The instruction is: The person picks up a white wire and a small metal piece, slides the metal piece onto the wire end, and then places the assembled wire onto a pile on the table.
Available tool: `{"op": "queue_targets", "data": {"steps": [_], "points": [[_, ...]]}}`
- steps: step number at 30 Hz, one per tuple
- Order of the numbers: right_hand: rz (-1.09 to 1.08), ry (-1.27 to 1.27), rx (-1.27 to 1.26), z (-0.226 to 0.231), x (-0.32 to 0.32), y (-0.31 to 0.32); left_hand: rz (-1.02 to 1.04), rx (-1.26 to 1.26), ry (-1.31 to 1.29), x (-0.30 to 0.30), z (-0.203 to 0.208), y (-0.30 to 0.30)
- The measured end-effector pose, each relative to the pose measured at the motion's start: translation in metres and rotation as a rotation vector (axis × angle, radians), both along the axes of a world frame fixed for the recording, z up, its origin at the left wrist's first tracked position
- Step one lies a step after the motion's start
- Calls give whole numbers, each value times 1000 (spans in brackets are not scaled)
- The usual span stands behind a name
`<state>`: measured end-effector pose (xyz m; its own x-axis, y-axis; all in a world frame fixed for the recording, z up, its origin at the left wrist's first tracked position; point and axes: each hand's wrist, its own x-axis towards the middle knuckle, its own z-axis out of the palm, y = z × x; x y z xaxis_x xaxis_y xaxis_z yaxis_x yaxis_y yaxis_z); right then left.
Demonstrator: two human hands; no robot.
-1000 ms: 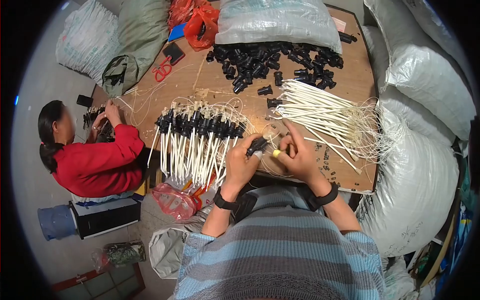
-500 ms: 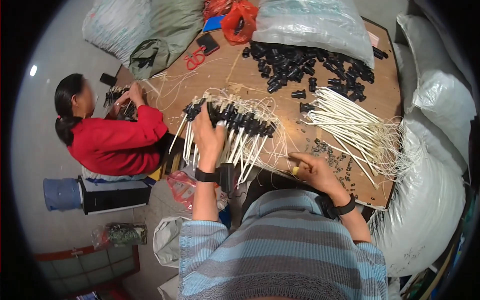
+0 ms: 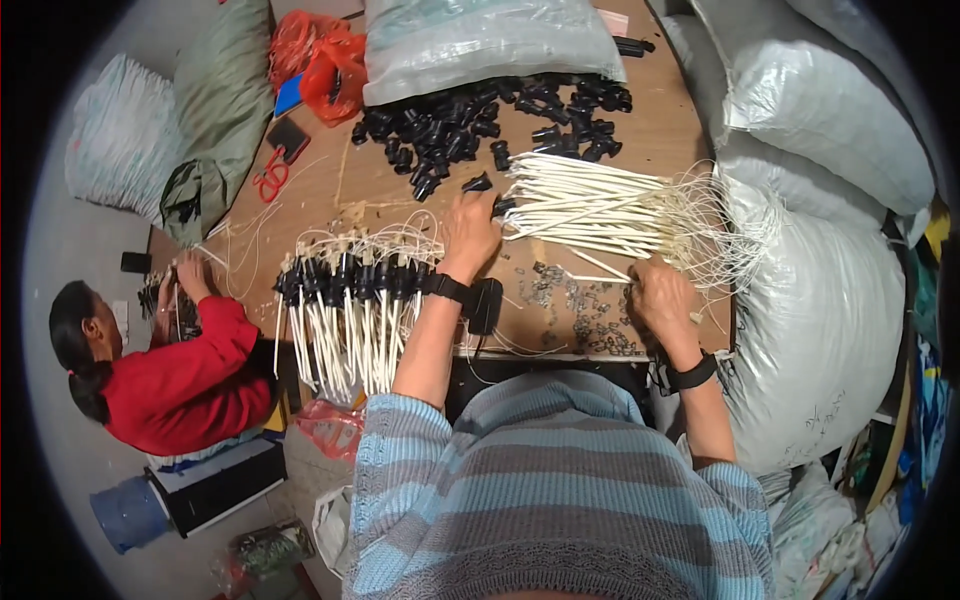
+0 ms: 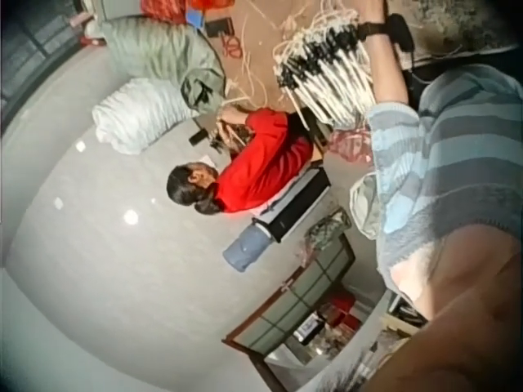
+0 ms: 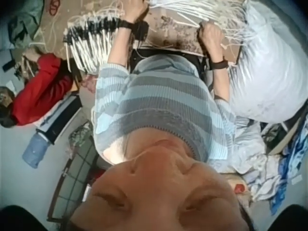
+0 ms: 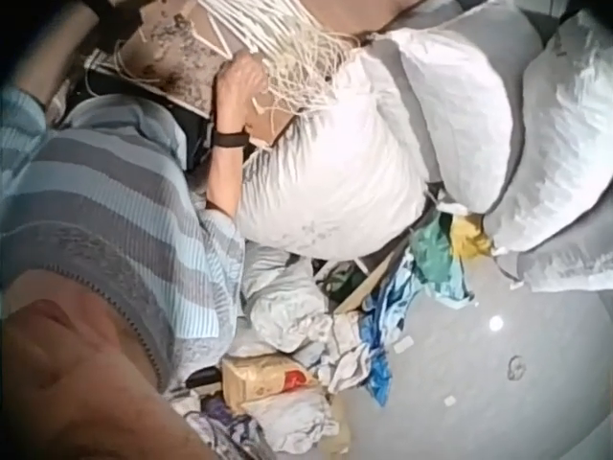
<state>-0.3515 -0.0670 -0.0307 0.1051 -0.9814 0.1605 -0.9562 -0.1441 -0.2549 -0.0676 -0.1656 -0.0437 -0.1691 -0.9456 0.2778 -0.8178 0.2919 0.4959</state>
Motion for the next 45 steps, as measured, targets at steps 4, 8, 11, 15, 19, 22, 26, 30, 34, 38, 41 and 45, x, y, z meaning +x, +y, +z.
{"op": "queue_targets", "data": {"steps": [4,8,11,15,19,22,26,30,34,38,41,45], "points": [[23,-65,-54,6,-1,-7,-10,38,-17,-4,-4,2],[213,-236,-99,20,5,-16,91,179,270,-8,13,36],[316,-379,75,29,20,-14,66,223,448,4,12,49],[465,-527,25,21,34,-11,42,325,478,13,11,63],[445,-562,37,20,40,-3,-148,101,214,10,28,65],[446,-573,17,25,40,3,-170,133,257,11,27,65],[521,-431,-12,19,50,5,-316,-13,270,-15,10,74],[390,-104,-58,39,45,7,-251,-3,252,-10,13,76],[18,61,162,35,18,0,-290,-243,176,-12,23,77],[301,-499,-52,32,48,-3,-487,-123,38,-38,47,96],[334,-1164,89,27,29,-9,-249,-18,139,-13,37,94],[388,-1395,444,43,22,1,-11,185,204,-5,30,96]]}}
